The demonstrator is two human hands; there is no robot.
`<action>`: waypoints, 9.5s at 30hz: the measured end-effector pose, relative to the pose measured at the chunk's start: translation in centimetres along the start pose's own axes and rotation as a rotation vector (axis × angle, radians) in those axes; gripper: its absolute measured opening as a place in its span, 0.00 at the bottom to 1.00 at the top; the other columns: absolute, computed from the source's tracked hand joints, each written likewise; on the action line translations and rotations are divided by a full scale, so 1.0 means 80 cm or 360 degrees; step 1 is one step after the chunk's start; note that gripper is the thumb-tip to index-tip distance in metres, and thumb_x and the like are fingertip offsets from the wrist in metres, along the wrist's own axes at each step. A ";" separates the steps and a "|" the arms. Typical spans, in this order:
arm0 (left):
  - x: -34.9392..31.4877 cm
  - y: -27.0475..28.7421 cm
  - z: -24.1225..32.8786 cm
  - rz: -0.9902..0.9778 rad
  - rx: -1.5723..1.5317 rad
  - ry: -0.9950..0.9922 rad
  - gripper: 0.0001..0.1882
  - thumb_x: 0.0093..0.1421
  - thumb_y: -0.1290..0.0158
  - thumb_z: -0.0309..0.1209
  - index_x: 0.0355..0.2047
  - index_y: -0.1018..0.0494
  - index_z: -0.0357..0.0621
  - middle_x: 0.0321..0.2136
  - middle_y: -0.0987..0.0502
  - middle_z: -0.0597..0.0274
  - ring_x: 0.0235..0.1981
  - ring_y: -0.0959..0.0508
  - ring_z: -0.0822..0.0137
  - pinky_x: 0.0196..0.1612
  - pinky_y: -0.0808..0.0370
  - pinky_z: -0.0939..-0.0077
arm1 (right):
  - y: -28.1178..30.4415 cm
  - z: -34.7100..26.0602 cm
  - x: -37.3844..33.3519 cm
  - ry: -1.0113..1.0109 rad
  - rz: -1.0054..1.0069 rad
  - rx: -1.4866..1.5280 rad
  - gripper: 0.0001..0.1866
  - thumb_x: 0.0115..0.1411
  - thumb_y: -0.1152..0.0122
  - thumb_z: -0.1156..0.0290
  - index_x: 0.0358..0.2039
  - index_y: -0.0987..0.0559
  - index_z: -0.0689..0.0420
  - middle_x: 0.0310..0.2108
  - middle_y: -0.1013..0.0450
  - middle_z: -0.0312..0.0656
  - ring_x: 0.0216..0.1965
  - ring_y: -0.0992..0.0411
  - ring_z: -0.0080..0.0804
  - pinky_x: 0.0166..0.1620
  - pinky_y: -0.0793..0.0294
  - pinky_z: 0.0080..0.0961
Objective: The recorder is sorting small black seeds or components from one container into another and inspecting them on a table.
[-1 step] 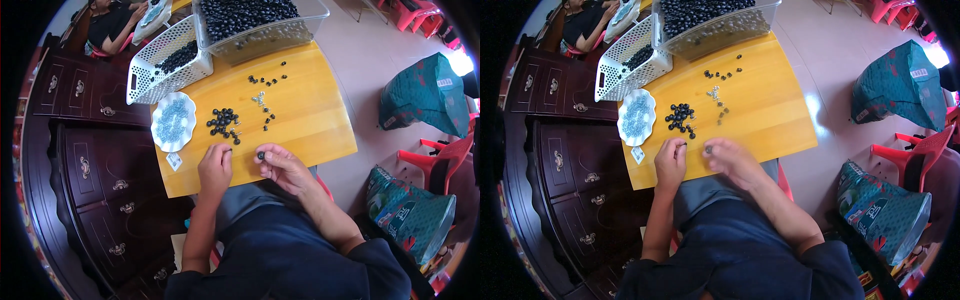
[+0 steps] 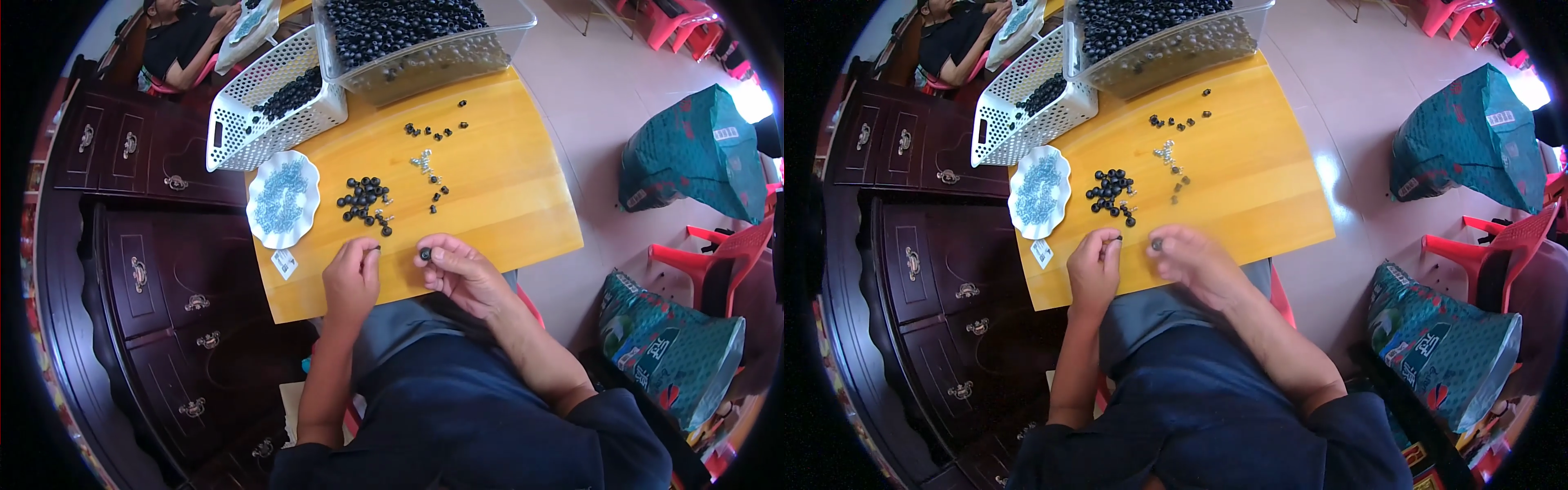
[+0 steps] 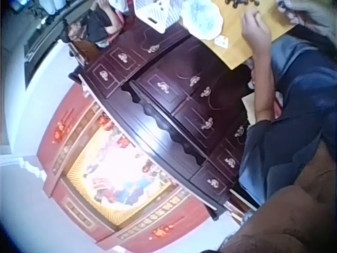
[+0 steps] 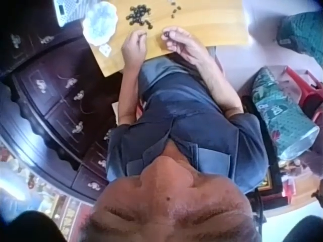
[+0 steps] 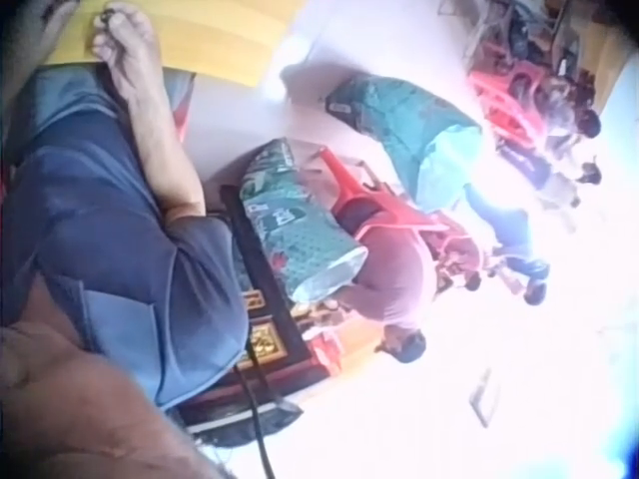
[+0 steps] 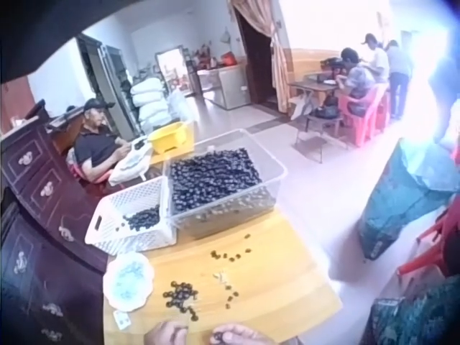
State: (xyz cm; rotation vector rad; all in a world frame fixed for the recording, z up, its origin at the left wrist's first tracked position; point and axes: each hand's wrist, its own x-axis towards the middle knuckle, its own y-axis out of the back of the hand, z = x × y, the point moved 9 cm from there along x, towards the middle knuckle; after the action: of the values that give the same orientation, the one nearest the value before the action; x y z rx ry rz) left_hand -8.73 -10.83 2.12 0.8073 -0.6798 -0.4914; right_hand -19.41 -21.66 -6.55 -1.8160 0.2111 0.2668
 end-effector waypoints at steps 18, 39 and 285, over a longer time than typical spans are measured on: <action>0.005 0.015 0.064 -0.0237 -0.0638 0.0161 0.05 0.55 0.39 0.18 0.33 0.22 0.33 0.28 0.20 0.58 0.26 0.22 0.73 0.31 0.26 0.81 | -0.005 0.000 -0.002 0.0173 0.0085 -0.0412 0.10 0.65 0.38 0.69 0.44 0.24 0.58 0.36 0.23 0.36 0.35 0.26 0.21 0.44 0.25 0.19; -0.014 -0.005 0.038 -0.0313 -0.1057 0.0381 0.10 0.53 0.39 0.16 0.37 0.24 0.34 0.29 0.25 0.63 0.27 0.26 0.75 0.32 0.29 0.84 | -0.009 0.000 -0.003 0.0225 -0.0078 -0.0424 0.09 0.64 0.37 0.73 0.44 0.22 0.59 0.36 0.22 0.36 0.38 0.25 0.22 0.46 0.25 0.22; 0.039 -0.004 -0.009 -0.0151 -0.0093 0.0116 0.10 0.53 0.40 0.18 0.37 0.21 0.38 0.28 0.24 0.60 0.22 0.23 0.69 0.28 0.27 0.76 | -0.022 0.022 0.002 -0.0017 -0.0235 0.0048 0.13 0.68 0.43 0.57 0.40 0.26 0.54 0.29 0.32 0.34 0.30 0.32 0.26 0.38 0.28 0.26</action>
State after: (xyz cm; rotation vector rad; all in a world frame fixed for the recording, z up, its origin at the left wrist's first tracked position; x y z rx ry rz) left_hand -6.15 -12.65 2.66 0.8013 -0.5591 -0.5627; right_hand -18.86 -19.50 -5.40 -1.7901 0.0723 0.1683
